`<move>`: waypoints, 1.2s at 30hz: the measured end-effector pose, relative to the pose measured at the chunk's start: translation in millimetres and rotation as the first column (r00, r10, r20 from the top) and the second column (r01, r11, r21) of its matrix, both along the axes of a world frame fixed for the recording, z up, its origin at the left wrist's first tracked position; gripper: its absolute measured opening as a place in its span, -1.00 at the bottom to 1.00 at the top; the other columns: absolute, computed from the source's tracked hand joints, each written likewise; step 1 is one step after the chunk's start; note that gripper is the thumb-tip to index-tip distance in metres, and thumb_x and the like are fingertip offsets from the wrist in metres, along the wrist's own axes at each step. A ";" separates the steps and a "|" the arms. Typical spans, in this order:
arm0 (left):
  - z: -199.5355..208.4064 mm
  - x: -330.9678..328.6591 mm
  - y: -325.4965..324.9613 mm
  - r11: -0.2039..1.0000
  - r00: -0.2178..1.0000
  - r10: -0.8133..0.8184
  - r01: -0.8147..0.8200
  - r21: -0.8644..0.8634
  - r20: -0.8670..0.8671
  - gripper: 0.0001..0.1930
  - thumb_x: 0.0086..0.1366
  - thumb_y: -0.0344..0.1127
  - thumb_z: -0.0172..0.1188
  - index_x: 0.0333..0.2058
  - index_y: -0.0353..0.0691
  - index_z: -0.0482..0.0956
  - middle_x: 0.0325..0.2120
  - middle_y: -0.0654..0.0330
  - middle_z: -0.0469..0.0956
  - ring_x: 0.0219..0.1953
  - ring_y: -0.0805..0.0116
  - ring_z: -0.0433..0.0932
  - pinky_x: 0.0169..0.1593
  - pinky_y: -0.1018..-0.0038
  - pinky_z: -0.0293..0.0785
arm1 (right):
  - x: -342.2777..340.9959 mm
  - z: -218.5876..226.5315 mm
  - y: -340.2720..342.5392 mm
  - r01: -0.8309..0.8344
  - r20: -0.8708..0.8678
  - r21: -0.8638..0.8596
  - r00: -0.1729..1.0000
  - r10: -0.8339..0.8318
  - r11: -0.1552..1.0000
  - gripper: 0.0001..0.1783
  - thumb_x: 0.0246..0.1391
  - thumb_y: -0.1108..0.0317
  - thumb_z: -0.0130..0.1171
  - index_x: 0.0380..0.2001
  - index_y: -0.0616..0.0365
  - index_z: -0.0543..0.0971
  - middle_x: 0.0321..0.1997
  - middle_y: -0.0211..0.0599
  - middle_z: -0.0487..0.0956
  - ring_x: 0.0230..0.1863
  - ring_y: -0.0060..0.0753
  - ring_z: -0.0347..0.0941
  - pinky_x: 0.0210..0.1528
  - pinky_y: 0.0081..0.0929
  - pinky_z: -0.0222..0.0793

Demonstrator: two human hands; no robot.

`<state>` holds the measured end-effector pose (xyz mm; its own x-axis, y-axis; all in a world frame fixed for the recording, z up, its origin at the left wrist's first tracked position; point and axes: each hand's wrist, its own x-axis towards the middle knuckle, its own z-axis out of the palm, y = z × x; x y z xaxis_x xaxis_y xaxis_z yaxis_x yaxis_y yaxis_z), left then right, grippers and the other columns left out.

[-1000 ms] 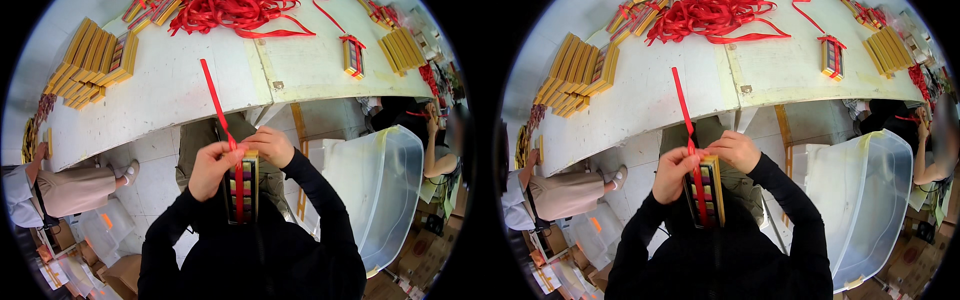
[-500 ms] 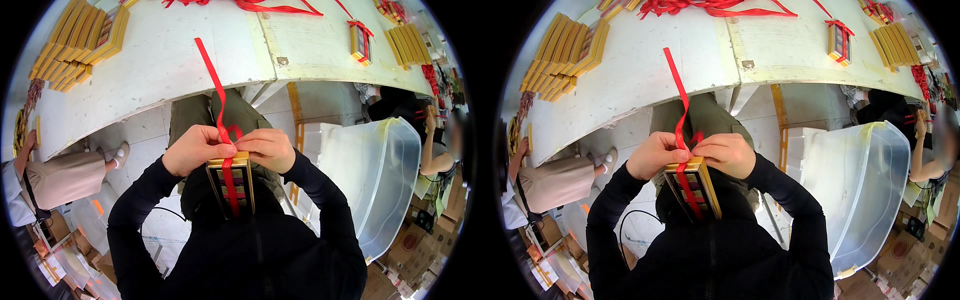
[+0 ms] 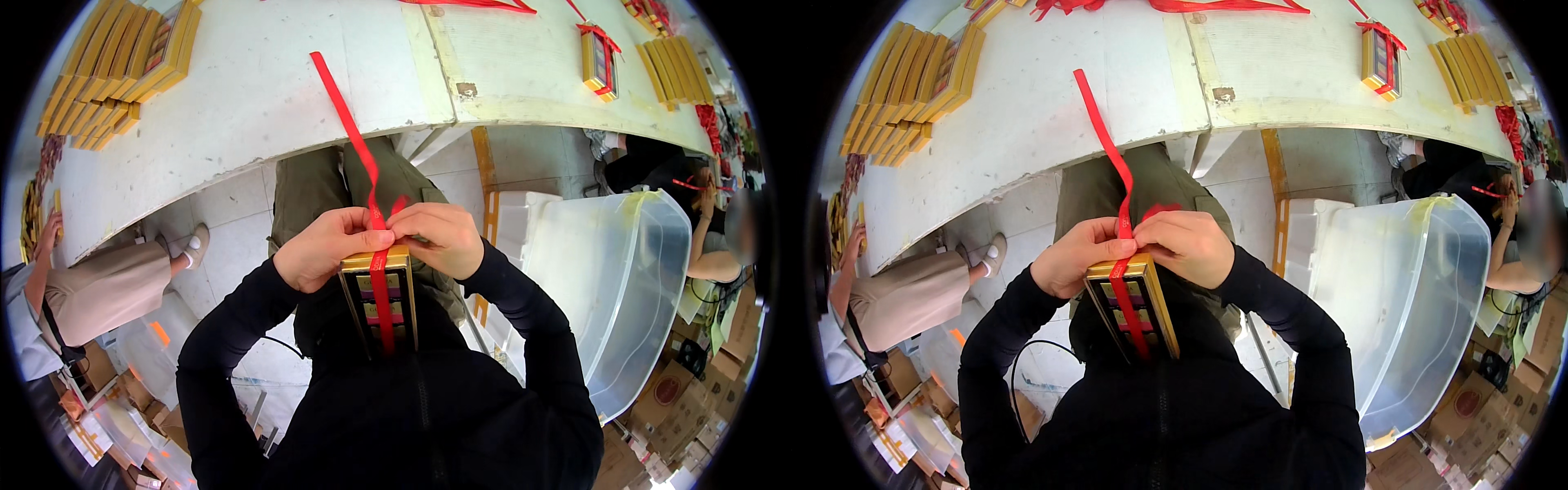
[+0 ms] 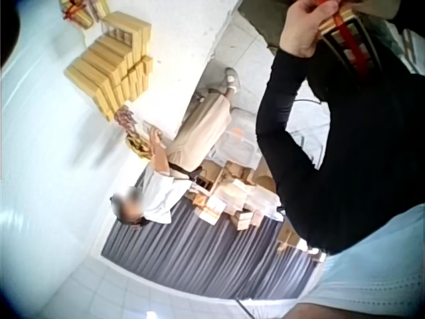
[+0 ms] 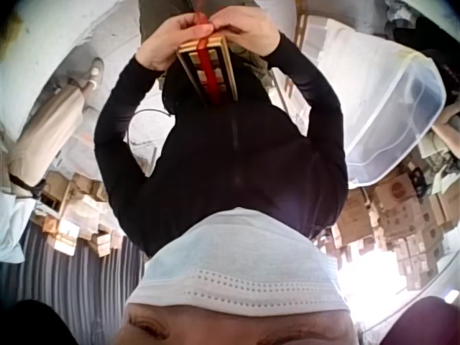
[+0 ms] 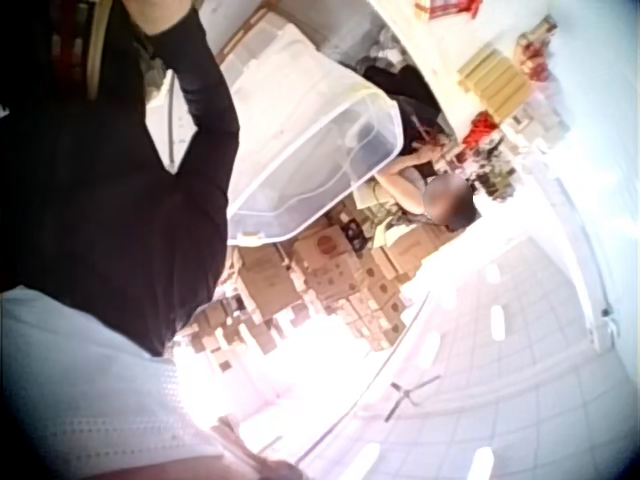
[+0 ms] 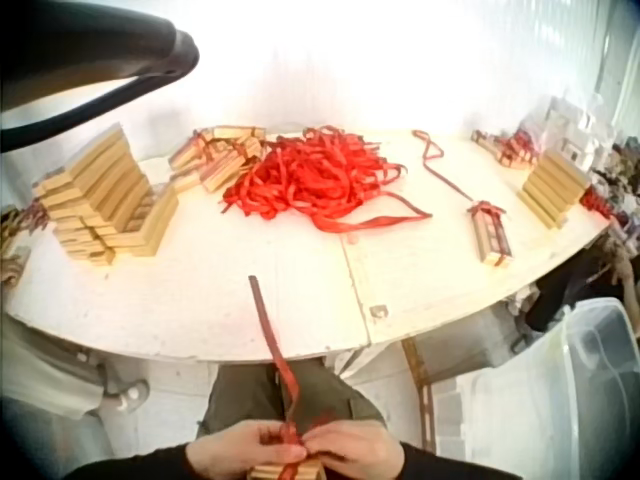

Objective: The person ties red ribbons around small rectangular boxes at a workbench. They repeatedly pick up a box, wrap a red ribbon around it, and tie a knot or bow before placing the finished item aside. The process is repeated for multiple boxes throughout the clip.

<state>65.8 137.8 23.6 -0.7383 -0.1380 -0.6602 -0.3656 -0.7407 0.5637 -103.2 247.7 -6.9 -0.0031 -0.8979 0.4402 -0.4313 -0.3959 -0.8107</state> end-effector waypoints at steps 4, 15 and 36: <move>-1.9 4.8 7.6 0.987 0.989 0.148 -0.147 0.063 -0.008 -0.71 0.22 -0.31 0.22 -0.14 -0.32 0.44 -0.31 0.25 0.51 -0.32 0.55 0.52 -0.24 0.62 0.47 | 1.9 -1.1 -1.0 0.032 -0.047 -0.057 0.998 -0.034 0.998 -0.76 -0.25 0.64 0.26 -0.41 0.18 0.54 -0.32 -0.30 0.57 -0.35 -0.27 0.54 -0.35 -0.45 0.49; -15.7 8.8 -0.1 0.943 0.996 0.073 -0.083 0.324 0.042 -0.81 0.30 -0.32 0.11 -0.19 -0.31 0.49 -0.32 0.23 0.56 -0.34 0.53 0.57 -0.24 0.58 0.53 | 3.9 -6.3 0.8 0.083 -0.010 -0.020 0.996 -0.083 0.996 -0.77 -0.22 0.65 0.25 -0.40 0.20 0.56 -0.28 -0.29 0.59 -0.33 -0.32 0.55 -0.35 -0.51 0.51; -46.3 9.7 47.5 0.838 0.973 0.230 -0.190 0.512 -0.015 -0.80 0.33 -0.33 0.03 -0.11 -0.21 0.47 -0.25 0.31 0.54 -0.27 0.50 0.56 -0.23 0.50 0.54 | 11.4 -14.1 7.8 0.229 0.150 0.204 0.954 -0.262 0.952 -0.86 -0.11 0.62 0.25 -0.40 0.21 0.60 -0.31 -0.22 0.61 -0.31 -0.37 0.58 -0.29 -0.53 0.52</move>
<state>75.6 185.3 -22.7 -0.7780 0.0417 -0.6268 -0.1417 -0.9837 0.1104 -91.8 255.6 -20.9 -0.2949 -0.9243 0.2425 -0.3434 -0.1343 -0.9295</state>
